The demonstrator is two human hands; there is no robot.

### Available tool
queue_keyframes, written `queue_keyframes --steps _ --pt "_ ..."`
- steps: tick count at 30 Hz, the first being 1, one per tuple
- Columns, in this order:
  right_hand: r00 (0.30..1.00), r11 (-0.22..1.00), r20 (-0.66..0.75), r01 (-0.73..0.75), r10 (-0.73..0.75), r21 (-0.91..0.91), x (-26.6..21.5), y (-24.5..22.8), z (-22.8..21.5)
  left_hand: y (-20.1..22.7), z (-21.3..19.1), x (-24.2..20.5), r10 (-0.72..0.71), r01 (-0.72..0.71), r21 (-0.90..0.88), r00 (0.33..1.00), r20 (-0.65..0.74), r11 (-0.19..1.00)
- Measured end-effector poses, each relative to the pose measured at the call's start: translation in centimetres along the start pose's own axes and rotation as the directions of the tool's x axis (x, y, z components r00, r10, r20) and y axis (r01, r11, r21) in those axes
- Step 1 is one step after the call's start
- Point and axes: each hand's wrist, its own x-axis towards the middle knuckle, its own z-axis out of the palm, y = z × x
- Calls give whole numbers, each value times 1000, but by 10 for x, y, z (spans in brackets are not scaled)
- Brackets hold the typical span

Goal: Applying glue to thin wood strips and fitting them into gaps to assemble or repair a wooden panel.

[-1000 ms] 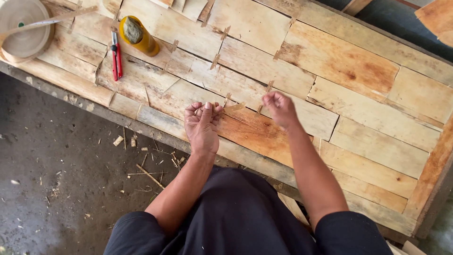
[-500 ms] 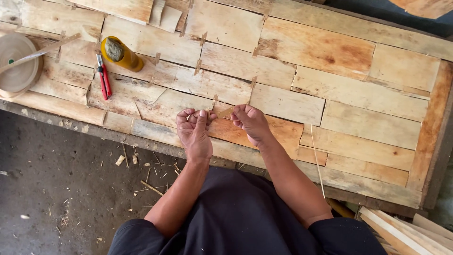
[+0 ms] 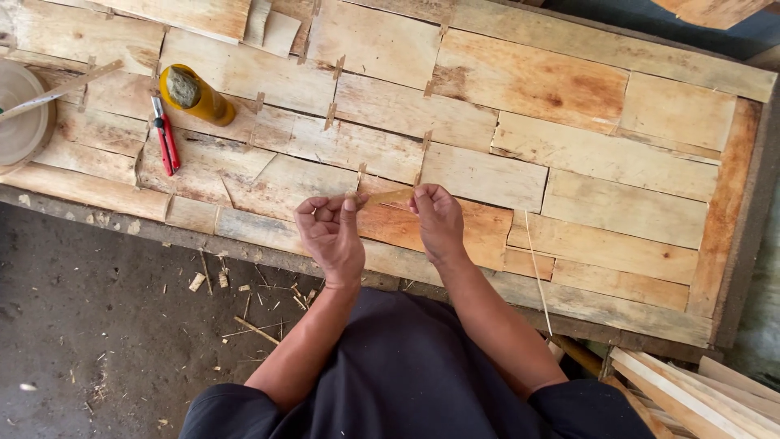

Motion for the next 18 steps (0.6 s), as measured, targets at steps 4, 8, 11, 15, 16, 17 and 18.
queue_keyframes --steps 4,8,11,15,16,17,18 --pt "993 996 -76 90 -91 -14 -13 -11 -7 -6 1 -8 100 -104 16 984 148 995" --pt "942 958 -180 267 -282 -103 -21 -35 -23 -3 1 -14 178 -327 321 891 417 889" --pt "877 886 -160 423 -453 -189 -27 -50 -42 -6 1 -12 203 -534 458 779 594 710" --pt "750 764 -182 579 -636 -284 -34 -65 -70 -9 5 -3 157 -812 507 563 812 290" --pt "746 763 -191 578 -638 -289 -42 -73 -74 -15 3 -6 156 -814 499 557 816 297" --pt "751 772 -206 566 -627 -289 -49 -81 -78 -22 1 -10 124 -861 451 486 865 235" --pt "754 781 -223 555 -618 -287 -57 -89 -81 -28 -1 -12 89 -904 391 410 908 173"
